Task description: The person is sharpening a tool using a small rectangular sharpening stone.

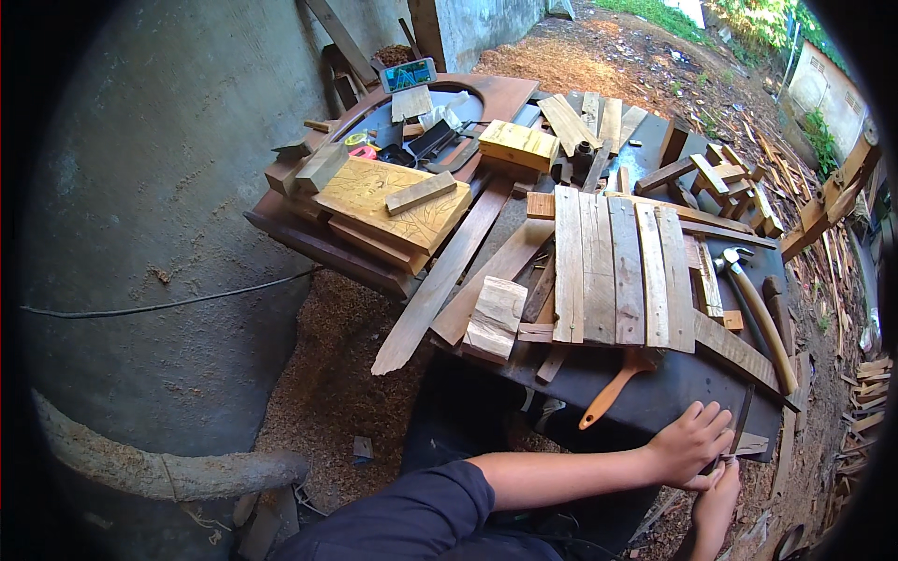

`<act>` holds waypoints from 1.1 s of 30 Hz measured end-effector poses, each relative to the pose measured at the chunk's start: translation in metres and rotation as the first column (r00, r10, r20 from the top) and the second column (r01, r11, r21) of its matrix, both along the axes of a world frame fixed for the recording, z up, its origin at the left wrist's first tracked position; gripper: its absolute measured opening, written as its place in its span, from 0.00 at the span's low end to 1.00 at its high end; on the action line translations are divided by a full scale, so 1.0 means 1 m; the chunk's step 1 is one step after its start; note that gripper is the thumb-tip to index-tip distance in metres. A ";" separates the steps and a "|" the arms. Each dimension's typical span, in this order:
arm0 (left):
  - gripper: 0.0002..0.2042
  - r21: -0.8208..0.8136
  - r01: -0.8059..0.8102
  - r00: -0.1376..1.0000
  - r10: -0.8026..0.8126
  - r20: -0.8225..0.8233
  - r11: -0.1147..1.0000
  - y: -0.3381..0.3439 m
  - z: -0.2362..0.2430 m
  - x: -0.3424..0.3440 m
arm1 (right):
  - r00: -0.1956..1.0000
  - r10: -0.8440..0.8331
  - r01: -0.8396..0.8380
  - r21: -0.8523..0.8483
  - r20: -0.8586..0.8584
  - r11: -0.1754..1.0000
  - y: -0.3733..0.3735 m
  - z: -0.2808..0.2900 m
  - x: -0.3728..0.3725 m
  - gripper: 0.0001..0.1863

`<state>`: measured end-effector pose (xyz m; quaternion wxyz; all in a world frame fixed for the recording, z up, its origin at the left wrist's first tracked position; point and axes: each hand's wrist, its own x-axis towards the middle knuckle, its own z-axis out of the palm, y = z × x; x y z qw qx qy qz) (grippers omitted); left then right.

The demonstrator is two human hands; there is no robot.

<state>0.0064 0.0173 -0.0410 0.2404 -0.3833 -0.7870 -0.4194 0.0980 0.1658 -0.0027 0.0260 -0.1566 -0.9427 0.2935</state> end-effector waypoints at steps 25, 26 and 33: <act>0.26 -0.013 0.027 0.999 -0.026 0.027 1.000 -0.001 0.003 0.000 | 0.998 -0.008 0.004 -0.056 -0.064 0.998 0.001 -0.004 0.000 0.15; 0.26 -0.028 0.034 0.999 -0.033 0.038 0.999 -0.002 0.003 -0.001 | 0.998 -0.005 0.002 -0.054 -0.055 0.999 0.002 -0.005 0.000 0.15; 0.25 0.011 0.004 1.000 -0.004 -0.014 1.000 -0.001 0.003 -0.001 | 0.998 -0.045 0.044 -0.038 -0.038 0.998 -0.001 -0.006 0.000 0.14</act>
